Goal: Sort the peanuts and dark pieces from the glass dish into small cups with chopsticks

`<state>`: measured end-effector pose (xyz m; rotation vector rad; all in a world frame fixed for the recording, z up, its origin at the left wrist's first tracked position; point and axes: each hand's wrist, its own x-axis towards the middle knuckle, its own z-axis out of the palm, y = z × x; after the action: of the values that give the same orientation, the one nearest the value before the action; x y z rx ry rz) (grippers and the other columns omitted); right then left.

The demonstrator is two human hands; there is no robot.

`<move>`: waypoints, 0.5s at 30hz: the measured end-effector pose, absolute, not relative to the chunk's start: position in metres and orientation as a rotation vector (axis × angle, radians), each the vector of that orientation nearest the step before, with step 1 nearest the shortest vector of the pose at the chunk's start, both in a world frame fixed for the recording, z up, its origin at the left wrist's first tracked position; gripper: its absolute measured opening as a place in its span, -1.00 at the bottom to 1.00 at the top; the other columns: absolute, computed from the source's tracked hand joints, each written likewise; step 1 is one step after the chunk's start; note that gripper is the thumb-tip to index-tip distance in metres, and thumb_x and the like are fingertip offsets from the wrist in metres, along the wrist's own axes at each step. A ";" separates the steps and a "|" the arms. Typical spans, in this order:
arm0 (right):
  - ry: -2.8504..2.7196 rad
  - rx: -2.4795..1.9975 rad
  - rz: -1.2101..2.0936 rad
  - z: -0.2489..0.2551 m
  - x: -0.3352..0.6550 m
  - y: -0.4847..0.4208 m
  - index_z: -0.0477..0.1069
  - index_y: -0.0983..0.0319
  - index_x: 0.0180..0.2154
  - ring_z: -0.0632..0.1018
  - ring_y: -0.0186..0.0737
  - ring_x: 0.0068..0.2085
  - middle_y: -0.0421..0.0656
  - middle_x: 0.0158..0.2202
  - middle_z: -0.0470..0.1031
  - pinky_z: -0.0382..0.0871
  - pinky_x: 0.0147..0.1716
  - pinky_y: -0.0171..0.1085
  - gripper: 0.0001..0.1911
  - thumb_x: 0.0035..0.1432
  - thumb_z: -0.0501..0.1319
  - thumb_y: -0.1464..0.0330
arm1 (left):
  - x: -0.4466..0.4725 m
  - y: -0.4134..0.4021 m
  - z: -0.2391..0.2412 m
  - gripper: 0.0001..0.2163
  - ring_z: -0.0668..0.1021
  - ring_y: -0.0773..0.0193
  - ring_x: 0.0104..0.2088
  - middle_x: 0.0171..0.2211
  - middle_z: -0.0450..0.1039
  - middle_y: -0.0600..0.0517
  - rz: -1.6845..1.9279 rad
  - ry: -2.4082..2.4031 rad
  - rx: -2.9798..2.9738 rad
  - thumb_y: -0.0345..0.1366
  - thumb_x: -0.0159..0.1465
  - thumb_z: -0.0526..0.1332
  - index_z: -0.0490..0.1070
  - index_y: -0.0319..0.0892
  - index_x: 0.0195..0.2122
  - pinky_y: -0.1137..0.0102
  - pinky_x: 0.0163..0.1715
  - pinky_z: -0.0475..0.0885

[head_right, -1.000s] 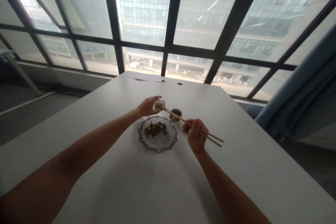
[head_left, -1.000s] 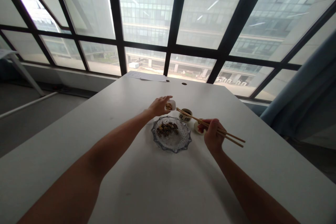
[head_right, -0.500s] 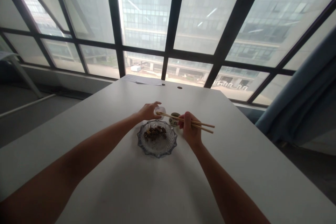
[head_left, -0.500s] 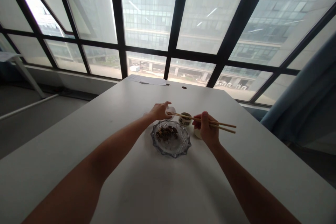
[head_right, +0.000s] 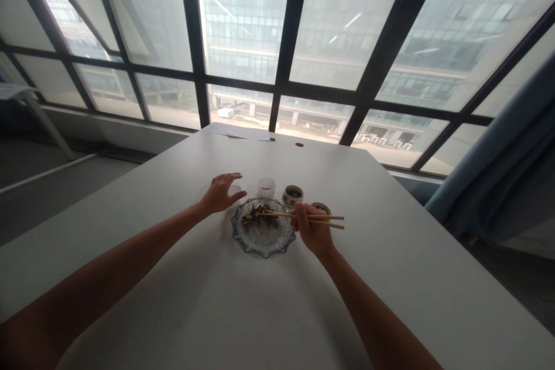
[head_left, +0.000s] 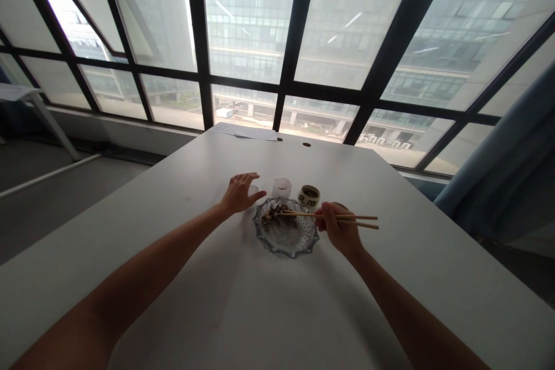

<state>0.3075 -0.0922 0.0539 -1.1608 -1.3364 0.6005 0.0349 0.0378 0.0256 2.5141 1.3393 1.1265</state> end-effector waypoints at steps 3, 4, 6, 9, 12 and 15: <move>-1.260 -1.150 0.527 0.048 0.311 -0.096 0.53 0.20 -0.51 0.42 -0.31 -0.67 -0.18 -0.67 0.45 0.29 -0.68 -0.32 -0.44 0.11 0.22 -0.16 | 0.016 0.030 0.006 -0.46 0.40 -0.05 0.22 0.19 0.39 -0.18 1.255 1.383 2.392 0.05 0.23 0.26 0.31 -0.12 0.15 -0.01 0.23 0.23; -1.275 -1.157 0.519 0.046 0.310 -0.099 0.53 0.19 -0.51 0.42 -0.30 -0.67 -0.18 -0.67 0.46 0.29 -0.69 -0.31 -0.44 0.13 0.20 -0.16 | 0.012 0.029 -0.001 -0.43 0.41 -0.06 0.22 0.19 0.38 -0.20 1.288 1.387 2.339 0.06 0.22 0.27 0.29 -0.14 0.16 0.00 0.22 0.26; -1.336 -1.173 0.505 0.042 0.307 -0.104 0.52 0.18 -0.52 0.43 -0.28 -0.66 -0.18 -0.67 0.46 0.30 -0.67 -0.29 -0.45 0.15 0.19 -0.14 | 0.009 0.029 -0.013 -0.34 0.45 -0.07 0.17 0.18 0.38 -0.25 1.308 1.374 2.223 0.09 0.18 0.29 0.24 -0.19 0.21 0.02 0.17 0.33; -1.423 -1.201 0.442 0.038 0.302 -0.111 0.52 0.16 -0.53 0.44 -0.27 -0.63 -0.18 -0.66 0.47 0.32 -0.62 -0.27 -0.52 0.18 0.23 -0.07 | 0.007 0.029 -0.023 -0.22 0.51 -0.07 0.10 0.14 0.40 -0.29 1.245 1.350 2.095 0.11 0.12 0.32 0.16 -0.23 0.25 0.04 0.10 0.41; -1.496 -1.219 0.376 0.037 0.298 -0.112 0.52 0.14 -0.56 0.44 -0.26 -0.61 -0.18 -0.64 0.48 0.29 -0.60 -0.27 -0.59 0.16 0.28 0.01 | 0.008 0.028 -0.023 -0.24 0.55 -0.06 0.06 0.05 0.49 -0.23 1.187 1.351 2.059 0.11 0.11 0.33 0.18 -0.18 0.25 0.07 0.06 0.44; -1.555 -1.203 0.344 0.042 0.295 -0.111 0.53 0.13 -0.56 0.43 -0.27 -0.60 -0.20 -0.64 0.48 0.28 -0.58 -0.28 -0.64 0.12 0.31 0.05 | 0.008 0.026 -0.019 -0.28 0.57 -0.04 0.02 0.00 0.53 -0.18 1.180 1.345 2.060 0.09 0.11 0.33 0.22 -0.15 0.22 0.10 0.04 0.45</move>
<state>0.2955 -0.1113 0.0416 -1.2035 -1.5546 0.3443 0.0079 0.0258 -0.0193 2.0603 1.3449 1.1805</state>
